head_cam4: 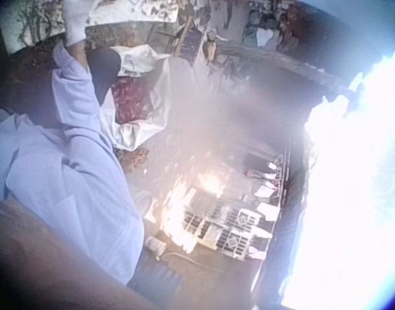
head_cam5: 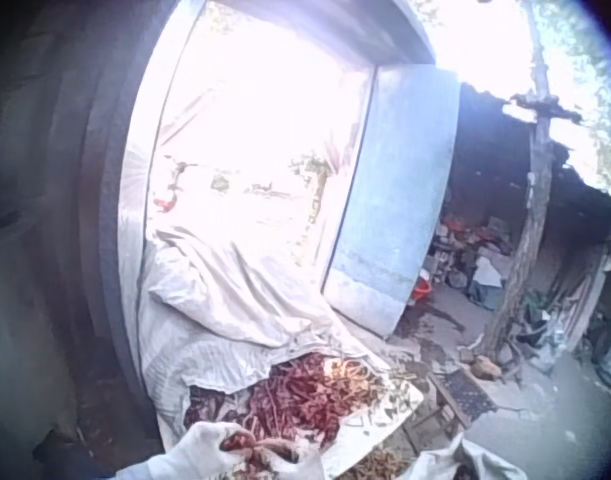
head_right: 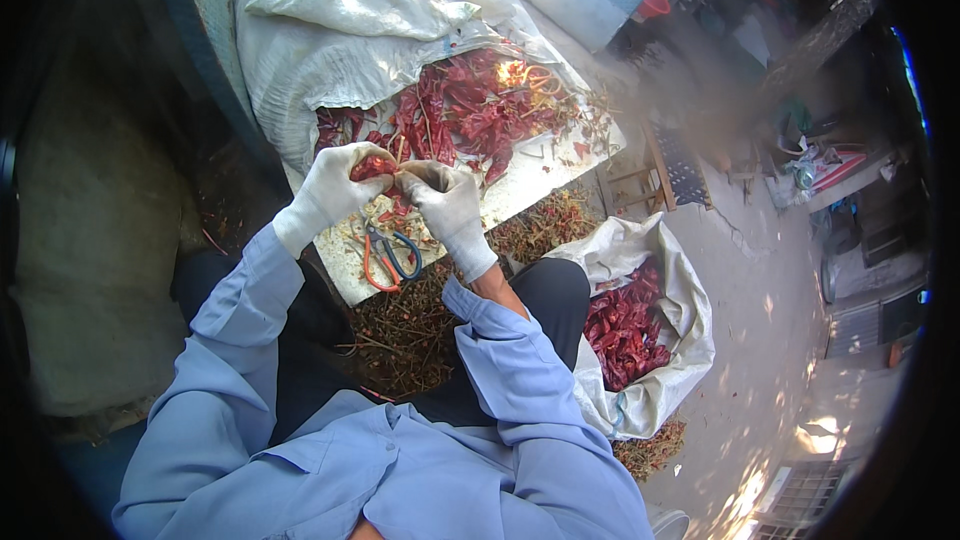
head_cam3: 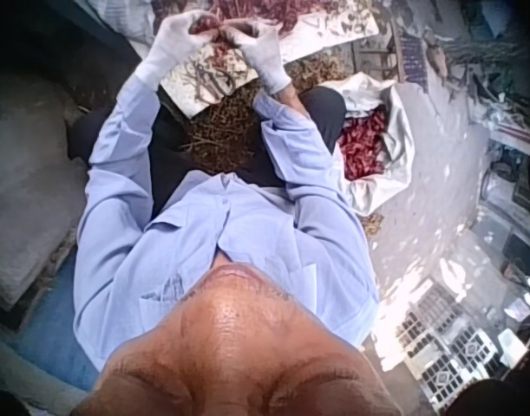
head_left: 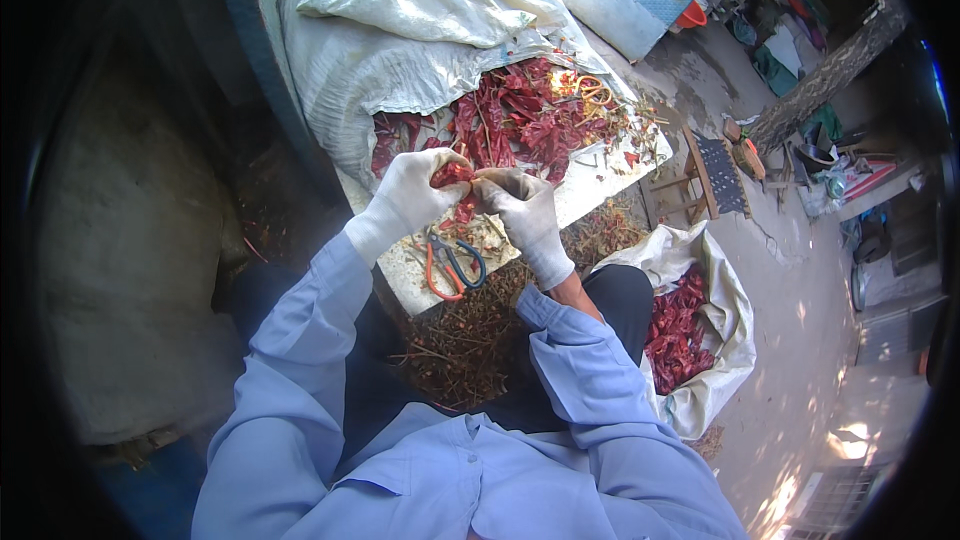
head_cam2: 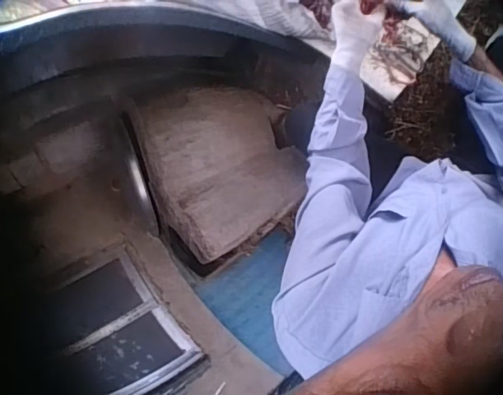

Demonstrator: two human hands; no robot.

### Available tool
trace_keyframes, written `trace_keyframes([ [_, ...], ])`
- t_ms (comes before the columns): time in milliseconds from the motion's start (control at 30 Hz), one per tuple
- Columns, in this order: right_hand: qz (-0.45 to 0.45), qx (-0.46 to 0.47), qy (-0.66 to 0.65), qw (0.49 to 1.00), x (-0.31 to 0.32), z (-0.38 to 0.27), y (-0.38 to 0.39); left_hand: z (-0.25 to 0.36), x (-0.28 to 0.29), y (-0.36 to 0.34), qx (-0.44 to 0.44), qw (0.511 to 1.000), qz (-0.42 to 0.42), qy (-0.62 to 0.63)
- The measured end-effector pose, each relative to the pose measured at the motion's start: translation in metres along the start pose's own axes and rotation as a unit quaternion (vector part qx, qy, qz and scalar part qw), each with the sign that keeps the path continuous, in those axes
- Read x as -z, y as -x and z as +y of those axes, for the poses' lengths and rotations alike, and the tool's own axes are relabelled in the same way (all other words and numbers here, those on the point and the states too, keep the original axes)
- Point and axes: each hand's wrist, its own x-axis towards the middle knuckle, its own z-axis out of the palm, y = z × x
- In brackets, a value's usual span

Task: The person sits on the ground and repeatedly picks dried red peppers from a pile, removes stems by hand, and uses scissors to trim the stems before placing the peppers into a sack. The person handles peppers one at a time throughout the clip.

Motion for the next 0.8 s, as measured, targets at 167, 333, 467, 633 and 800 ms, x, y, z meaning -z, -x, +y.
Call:
trace_keyframes([
  [167, 0.033, 0.023, 0.048, 0.998, 0.001, 0.003, 0.003, 0.004, -0.001, 0.000, -0.012, 0.999, -0.016, -0.029],
  [333, 0.113, 0.081, 0.067, 0.988, -0.008, 0.006, 0.009, 0.013, -0.003, -0.003, -0.034, 0.998, -0.013, -0.043],
  [467, 0.187, 0.088, -0.113, 0.972, 0.009, -0.012, 0.010, 0.018, -0.004, -0.001, 0.003, 0.998, -0.048, -0.040],
  [633, 0.271, 0.069, -0.103, 0.955, 0.058, -0.042, 0.011, 0.016, -0.007, -0.008, 0.065, 0.996, -0.019, 0.049],
  [800, 0.169, 0.180, -0.065, 0.967, 0.036, -0.055, 0.026, 0.027, -0.062, -0.047, 0.099, 0.962, -0.033, 0.251],
])
